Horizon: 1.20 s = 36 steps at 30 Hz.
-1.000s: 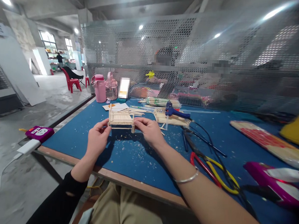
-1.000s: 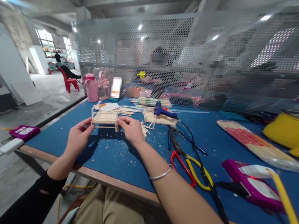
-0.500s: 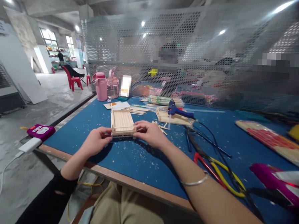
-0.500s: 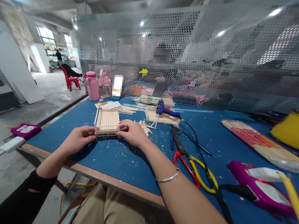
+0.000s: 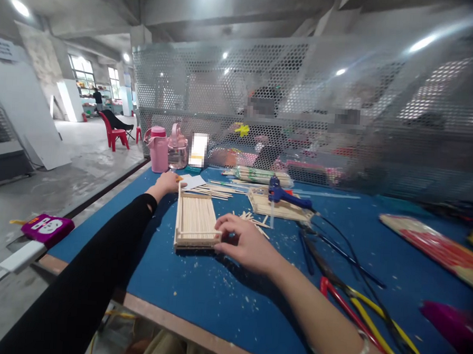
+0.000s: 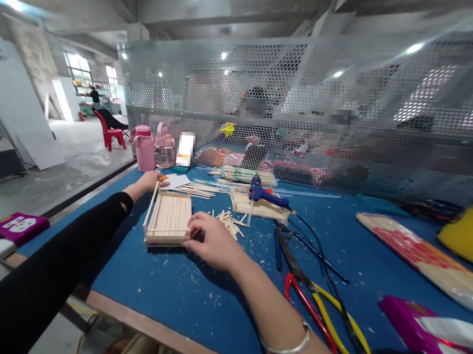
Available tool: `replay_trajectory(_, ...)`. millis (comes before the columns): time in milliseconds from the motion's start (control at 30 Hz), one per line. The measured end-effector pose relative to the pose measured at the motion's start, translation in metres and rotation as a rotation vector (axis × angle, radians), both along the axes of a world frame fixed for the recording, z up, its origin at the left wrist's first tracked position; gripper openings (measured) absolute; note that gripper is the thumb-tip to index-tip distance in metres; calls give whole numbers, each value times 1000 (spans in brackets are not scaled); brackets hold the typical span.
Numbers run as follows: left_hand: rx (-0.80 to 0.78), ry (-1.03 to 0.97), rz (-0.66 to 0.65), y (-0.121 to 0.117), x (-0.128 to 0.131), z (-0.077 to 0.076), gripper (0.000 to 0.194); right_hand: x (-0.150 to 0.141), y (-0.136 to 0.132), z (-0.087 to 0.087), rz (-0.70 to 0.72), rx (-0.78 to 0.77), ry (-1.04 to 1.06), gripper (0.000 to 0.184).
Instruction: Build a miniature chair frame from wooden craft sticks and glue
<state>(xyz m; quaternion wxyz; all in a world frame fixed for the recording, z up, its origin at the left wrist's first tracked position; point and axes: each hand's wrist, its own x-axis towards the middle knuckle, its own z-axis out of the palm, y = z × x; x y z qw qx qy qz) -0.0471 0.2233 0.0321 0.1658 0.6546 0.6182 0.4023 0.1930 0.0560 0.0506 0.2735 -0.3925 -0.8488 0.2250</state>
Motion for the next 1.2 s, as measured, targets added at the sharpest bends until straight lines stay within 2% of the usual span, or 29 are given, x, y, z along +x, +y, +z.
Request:
replay_trajectory(100, -2, -57, -2, 6, 4, -4, 19, 0, -1, -3, -3, -7, 25, 12)
replay_trajectory(167, 48, -120, 42, 3, -2, 1, 14, 0, -1, -4, 13, -18, 42, 11)
replay_trajectory(267, 170, -235, 181, -11, -17, 24, 7, 4, 2, -1, -31, -73, 136, 11)
replay_trajectory(367, 298, -381, 276, -55, -20, 57, 13, 8, 4, 9, -167, -142, 434, 32)
replay_trajectory(400, 368, -586, 176, -77, -15, 65, 13, 9, 3, 13, -175, -165, 556, 40)
replay_trajectory(433, 361, -739, 12, -102, -5, 71, 16, 7, 1, 18, -157, -185, 662, 47)
replay_trajectory(467, 273, -839, -132, -128, 7, 72, 20, 5, -3, 22, -125, -202, 739, 54)
replay_trajectory(500, 140, -912, -246, -154, 22, 69, 23, 1, -8, 25, -88, -214, 790, 61)
replay_trajectory(567, -204, -1022, -407, -198, 56, 54, 28, -9, -21, 28, -15, -238, 836, 66)
replay_trajectory(633, -455, -1154, -422, -225, 86, 31, 31, -19, -33, 28, 56, -294, 858, 64)
replay_trajectory(667, -511, -1226, -403, -233, 98, 20, 30, -21, -36, 28, 80, -323, 875, 60)
replay_trajectory(767, -573, -1476, -243, -243, 116, -1, 15, -17, -34, 27, 61, -351, 963, 43)
replay_trajectory(833, -599, -1625, -89, -244, 115, -4, 12, -5, -23, 28, -14, -313, 1031, 34)
replay_trajectory(900, -602, -1721, 15, -244, 109, -4, 17, 8, -10, 26, -128, -311, 1026, 31)
replay_trajectory(967, -594, -1764, 39, -243, 103, -2, 20, 14, 0, 20, -246, -432, 917, 32)
replay_trajectory(1033, -593, -1774, 29, -240, 98, -2, 20, 12, 4, 10, -299, -595, 786, 34)
replay_trajectory(1100, -595, -1764, 30, -236, 96, -3, 19, 3, 3, 0, -273, -661, 700, 33)
replay_trajectory(1200, -497, -1705, 67, -234, 93, -3, 14, -9, -4, -4, -168, -618, 644, 31)
